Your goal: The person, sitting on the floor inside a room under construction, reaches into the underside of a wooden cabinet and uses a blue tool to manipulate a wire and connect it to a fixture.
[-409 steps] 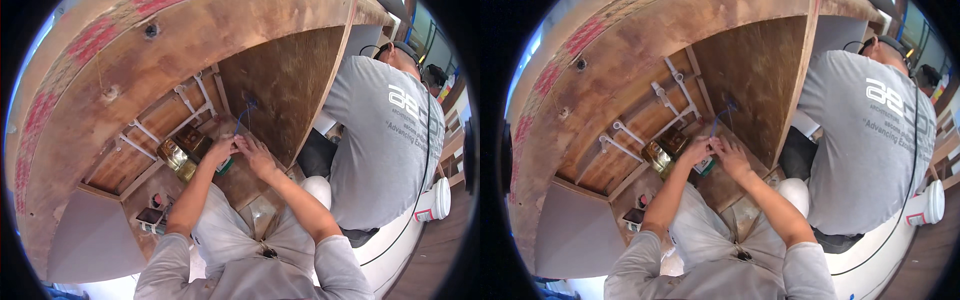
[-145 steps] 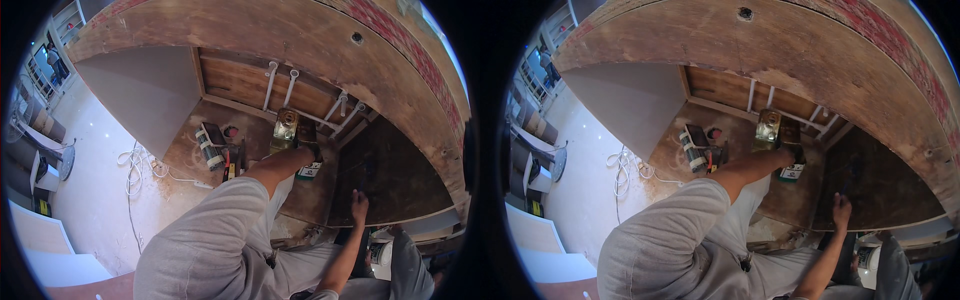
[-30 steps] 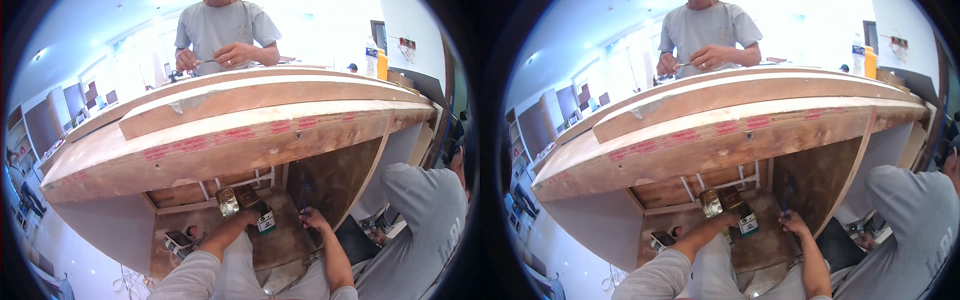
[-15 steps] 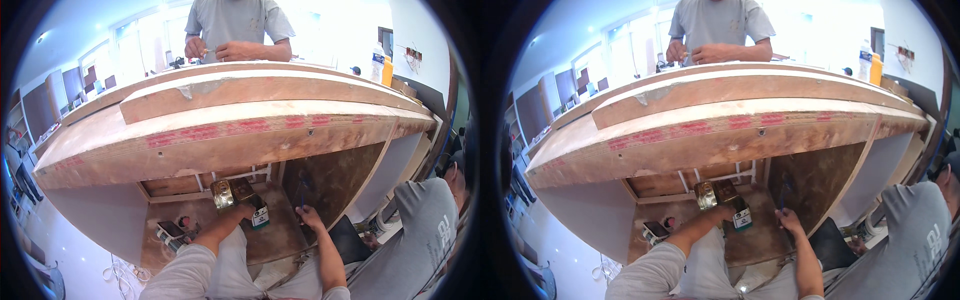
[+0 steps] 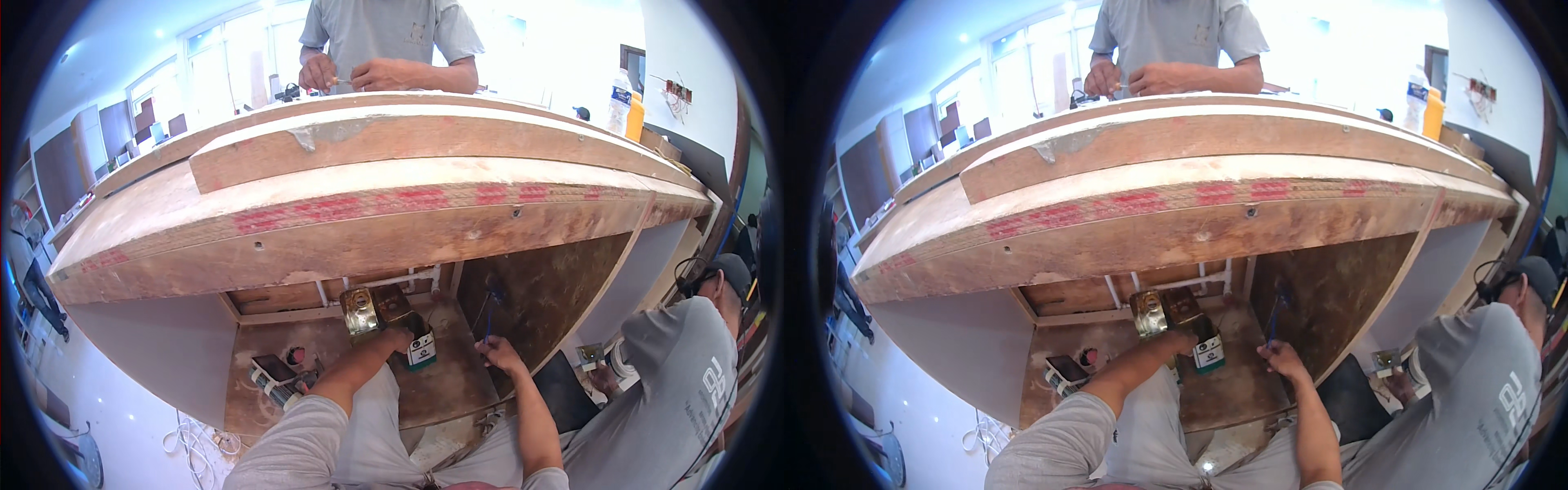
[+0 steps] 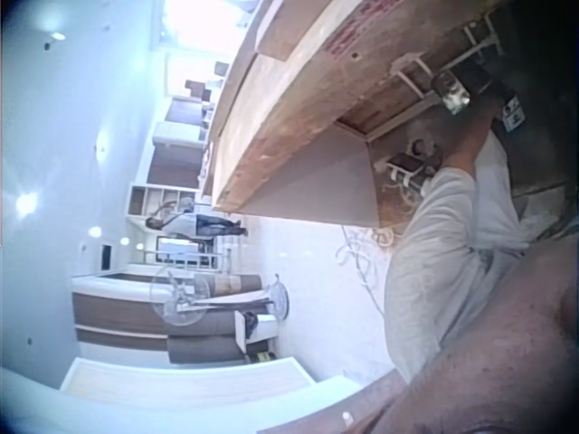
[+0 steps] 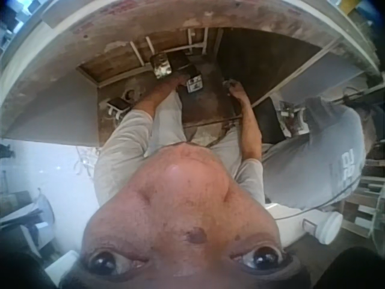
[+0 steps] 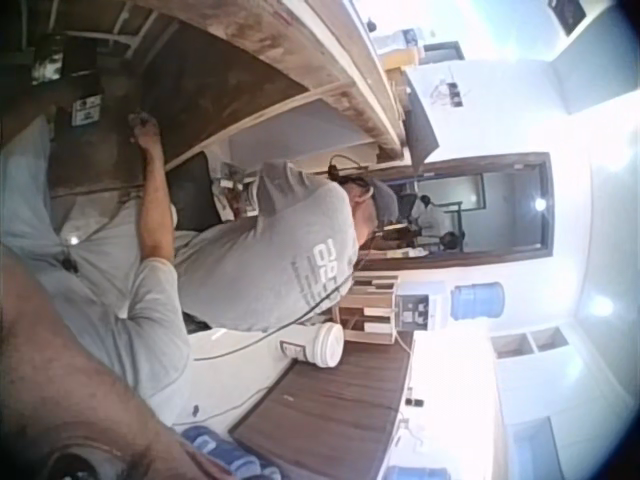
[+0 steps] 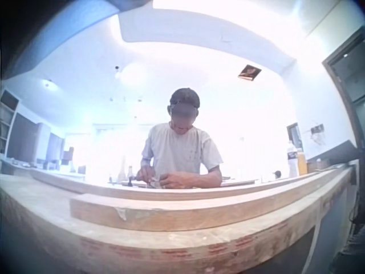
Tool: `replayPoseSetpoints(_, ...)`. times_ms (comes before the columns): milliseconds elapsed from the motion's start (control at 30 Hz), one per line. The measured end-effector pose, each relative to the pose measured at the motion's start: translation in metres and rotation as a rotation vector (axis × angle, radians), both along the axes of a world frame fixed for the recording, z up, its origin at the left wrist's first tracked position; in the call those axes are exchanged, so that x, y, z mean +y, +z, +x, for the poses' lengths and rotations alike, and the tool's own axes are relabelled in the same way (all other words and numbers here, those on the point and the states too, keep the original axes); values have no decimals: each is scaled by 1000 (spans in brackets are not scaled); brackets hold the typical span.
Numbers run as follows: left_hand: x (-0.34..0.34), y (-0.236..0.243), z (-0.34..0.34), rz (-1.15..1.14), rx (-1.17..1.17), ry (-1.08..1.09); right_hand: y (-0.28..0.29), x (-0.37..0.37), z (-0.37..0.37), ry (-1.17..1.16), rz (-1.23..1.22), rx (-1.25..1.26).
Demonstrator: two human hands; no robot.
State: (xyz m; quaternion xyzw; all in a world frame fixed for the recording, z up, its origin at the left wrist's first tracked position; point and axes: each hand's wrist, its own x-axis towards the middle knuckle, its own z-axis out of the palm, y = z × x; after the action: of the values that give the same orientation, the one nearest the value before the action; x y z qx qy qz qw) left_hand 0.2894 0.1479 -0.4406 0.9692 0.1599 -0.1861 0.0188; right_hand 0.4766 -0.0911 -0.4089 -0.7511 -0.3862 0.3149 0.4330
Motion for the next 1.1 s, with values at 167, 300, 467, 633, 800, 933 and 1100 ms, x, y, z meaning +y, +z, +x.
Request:
replayPoseSetpoints(167,-3,6,-3,9,33,29,8,2,-9,72,52,187)
replayPoseSetpoints(300,-7,14,-1,-39,21,50,2,1,-3,103,64,314)
replayPoseSetpoints(467,3,0,-1,-36,-4,66,-9,1,5,101,97,249)
replayPoseSetpoints(633,3,-3,0,-40,15,54,-2,7,-9,110,38,160)
replayPoseSetpoints(800,-2,8,6,-1,114,-22,-2,9,-3,26,55,164)
replayPoseSetpoints(933,3,-5,4,-18,14,27,-4,8,-3,45,133,211)
replayPoseSetpoints(1100,12,-17,3,-25,-4,9,5,8,-12,-10,181,250)
